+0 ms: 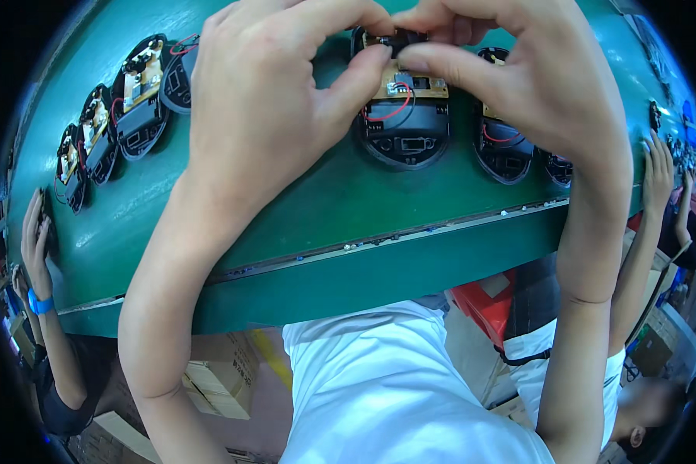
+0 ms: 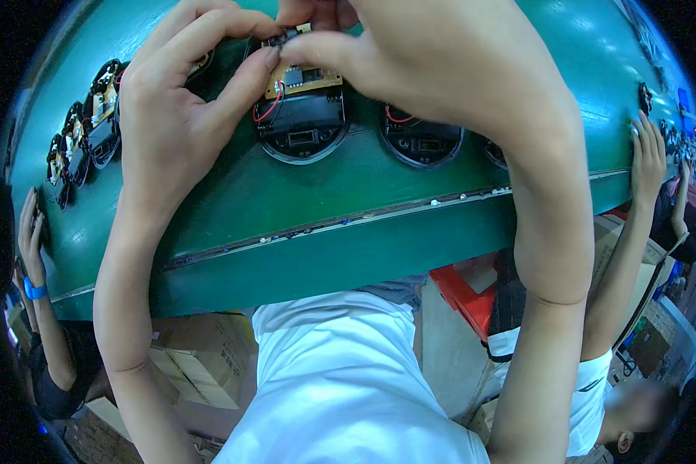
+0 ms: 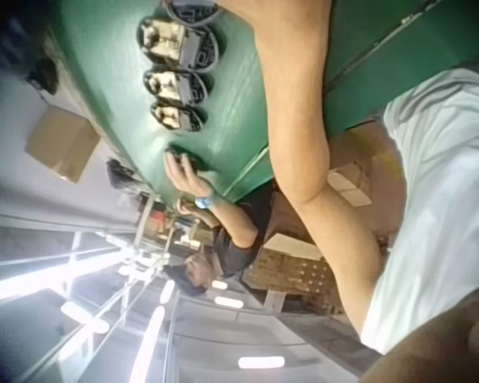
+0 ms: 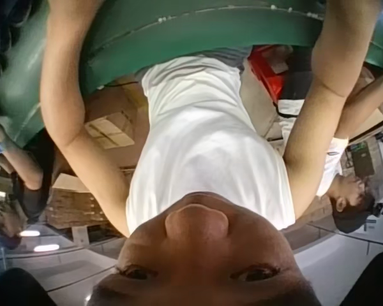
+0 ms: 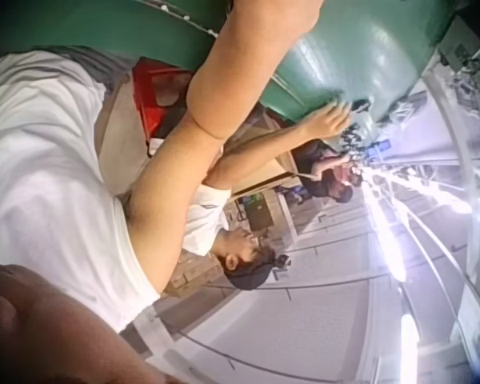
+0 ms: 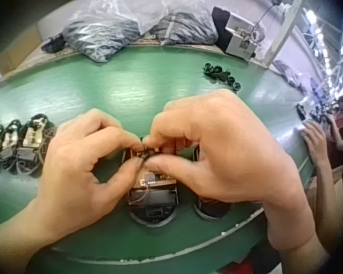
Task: Assembling electronic components by placing small parts into device housings on a conveyor belt.
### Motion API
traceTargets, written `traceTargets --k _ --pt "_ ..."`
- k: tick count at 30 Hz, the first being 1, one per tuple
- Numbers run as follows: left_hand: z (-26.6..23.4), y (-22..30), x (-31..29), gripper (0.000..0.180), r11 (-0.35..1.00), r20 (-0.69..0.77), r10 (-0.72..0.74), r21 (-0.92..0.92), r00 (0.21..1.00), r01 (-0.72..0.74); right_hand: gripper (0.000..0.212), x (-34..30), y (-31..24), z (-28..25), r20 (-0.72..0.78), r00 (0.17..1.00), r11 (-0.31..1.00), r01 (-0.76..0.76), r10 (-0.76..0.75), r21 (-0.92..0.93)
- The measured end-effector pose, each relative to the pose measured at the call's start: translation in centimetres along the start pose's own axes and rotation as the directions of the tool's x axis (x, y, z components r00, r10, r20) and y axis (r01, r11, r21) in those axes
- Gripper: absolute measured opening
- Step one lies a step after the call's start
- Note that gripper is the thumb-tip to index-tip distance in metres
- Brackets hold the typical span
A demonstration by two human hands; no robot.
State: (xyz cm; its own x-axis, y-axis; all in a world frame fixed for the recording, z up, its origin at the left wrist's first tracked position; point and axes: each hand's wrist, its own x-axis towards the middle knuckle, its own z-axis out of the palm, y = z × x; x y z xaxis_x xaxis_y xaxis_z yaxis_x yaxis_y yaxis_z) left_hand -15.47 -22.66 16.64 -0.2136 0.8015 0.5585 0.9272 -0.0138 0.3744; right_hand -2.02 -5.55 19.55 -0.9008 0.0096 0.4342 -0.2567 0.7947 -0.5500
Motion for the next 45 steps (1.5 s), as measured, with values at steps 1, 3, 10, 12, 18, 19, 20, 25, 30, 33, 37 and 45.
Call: traceTargets --k 1,3,10,12,18,19,20,25,30,33,37,45 --pt "-0.1 0.4 0.0 0.017 0.998 -0.011 -0.036 -0.043 0.999 0.036 0.015 0.0 0.0 0.2 0.005 1.000 1.000 0.019 -0.019 -0.018" --pt "-0.2 0.3 0.0 0.017 0.994 -0.024 -0.069 -0.089 0.997 0.067 0.013 -0.1 -0.6 0.7 0.012 1.000 0.999 -0.001 0.002 -0.050" --pt "-1.1 1.3 0.2 0.018 0.998 -0.075 -0.031 -0.059 0.997 0.027 0.008 1.9 -4.1 -0.8 0.028 0.952 0.940 -0.306 0.306 0.151" --pt "-1.5 1.3 0.5 0.019 0.998 0.040 -0.036 -0.056 0.999 0.038 0.009 2.0 -4.7 -1.5 -0.024 0.925 0.915 -0.372 0.380 0.155" --pt "-2.6 -0.7 -1.1 0.025 0.997 0.069 0.075 0.015 0.995 -0.076 0.013 0.7 -1.4 0.8 -0.007 0.976 0.961 -0.212 0.217 0.177" --pt "-2.6 -0.8 -1.0 0.025 0.989 0.041 0.140 0.049 0.989 -0.142 0.013 0.8 -1.6 0.4 -0.018 0.962 0.930 -0.259 0.273 0.260" --pt "-2.4 -0.7 -1.0 0.025 0.988 0.037 0.143 0.049 0.989 -0.145 0.013 0.8 -1.9 0.0 -0.027 0.944 0.891 -0.300 0.329 0.342" --pt "-2.4 -1.0 -1.3 0.028 0.980 0.106 0.197 0.008 0.975 -0.199 0.023 1.3 -2.3 -0.6 -0.064 0.925 0.826 -0.302 0.374 0.476" --pt "-3.7 -0.7 -1.2 0.032 0.959 0.201 0.257 0.069 0.945 -0.276 0.031 1.4 -1.7 -0.8 -0.042 0.952 0.916 -0.279 0.303 0.288" --pt "-4.2 0.4 -1.0 0.032 0.948 0.261 0.294 0.042 0.920 -0.315 0.031 1.6 -2.4 -2.4 0.066 0.832 0.729 -0.518 0.551 0.448" --pt "-4.9 0.1 -1.3 0.029 0.948 0.342 0.299 0.001 0.891 -0.319 0.031 1.9 -2.4 -2.1 0.066 0.847 0.722 -0.488 0.528 0.491" --pt "-5.5 1.3 -1.1 0.044 0.952 0.431 0.280 -0.010 0.858 -0.306 0.030 0.7 -2.3 -2.5 0.127 0.922 0.784 -0.379 0.366 0.492"
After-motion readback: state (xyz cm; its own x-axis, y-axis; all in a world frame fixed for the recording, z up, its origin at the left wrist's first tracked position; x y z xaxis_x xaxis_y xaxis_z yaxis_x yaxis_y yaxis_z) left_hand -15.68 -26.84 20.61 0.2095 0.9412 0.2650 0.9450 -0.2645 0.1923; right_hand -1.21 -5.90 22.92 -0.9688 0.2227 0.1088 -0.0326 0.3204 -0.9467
